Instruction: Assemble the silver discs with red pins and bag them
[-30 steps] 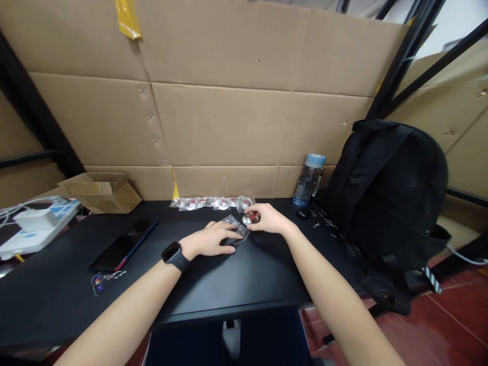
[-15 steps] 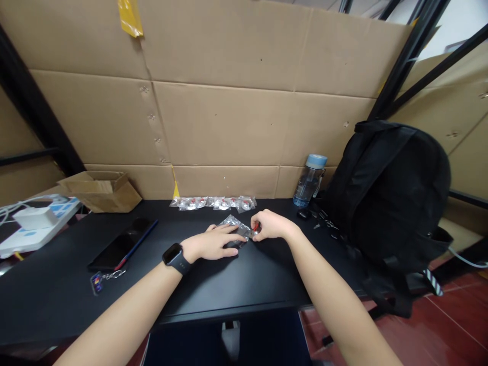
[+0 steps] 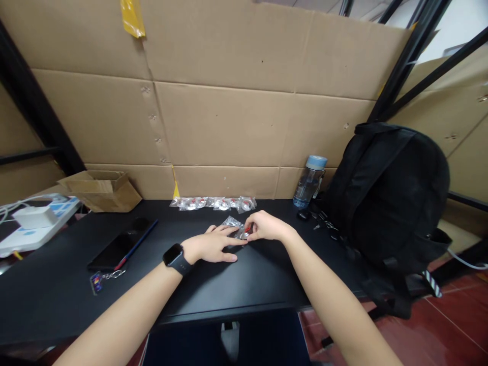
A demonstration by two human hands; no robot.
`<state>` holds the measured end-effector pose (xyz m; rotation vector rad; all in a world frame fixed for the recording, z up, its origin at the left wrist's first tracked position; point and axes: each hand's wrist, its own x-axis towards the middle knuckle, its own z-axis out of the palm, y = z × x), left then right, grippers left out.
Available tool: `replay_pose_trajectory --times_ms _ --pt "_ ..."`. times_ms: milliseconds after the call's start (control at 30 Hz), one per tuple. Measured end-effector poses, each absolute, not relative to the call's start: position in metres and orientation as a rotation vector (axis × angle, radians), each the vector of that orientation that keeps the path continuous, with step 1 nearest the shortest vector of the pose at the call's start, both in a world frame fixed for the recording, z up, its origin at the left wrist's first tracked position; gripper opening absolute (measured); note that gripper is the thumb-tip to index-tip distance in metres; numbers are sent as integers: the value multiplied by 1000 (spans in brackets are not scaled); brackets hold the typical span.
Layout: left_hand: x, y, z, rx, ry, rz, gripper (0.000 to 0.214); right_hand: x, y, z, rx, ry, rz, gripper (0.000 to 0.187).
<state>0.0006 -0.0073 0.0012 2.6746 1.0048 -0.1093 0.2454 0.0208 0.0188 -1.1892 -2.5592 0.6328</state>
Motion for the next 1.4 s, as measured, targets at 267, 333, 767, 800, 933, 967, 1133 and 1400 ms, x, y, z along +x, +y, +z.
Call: replay_pose_trajectory --times_ms 267,333,767,800,933,967,1133,1400 --pt "0 -8 2 2664 996 -84 60 236 22 13 -1150 -2520 296 23" --pt "-2 -6 1 2659 1005 -71 60 233 22 10 -1223 -2473 149 26" --pt "-8 -6 6 2625 1040 -48 59 205 22 -11 -1373 -2334 -85 31" --pt "-9 -6 8 2618 1046 -48 58 203 24 -13 -1401 -2301 -97 31" --pt "-15 -4 16 2603 1077 -49 49 206 29 -18 -1397 -2242 -17 32" --pt "-17 -3 17 2610 1072 -32 45 209 30 -17 -1336 -2263 45 35" --pt "-27 9 14 2669 954 293 49 233 37 -4 -984 -2337 355 24" --pt "-12 25 -11 2646 1228 631 21 243 46 -8 -960 -2394 432 21"
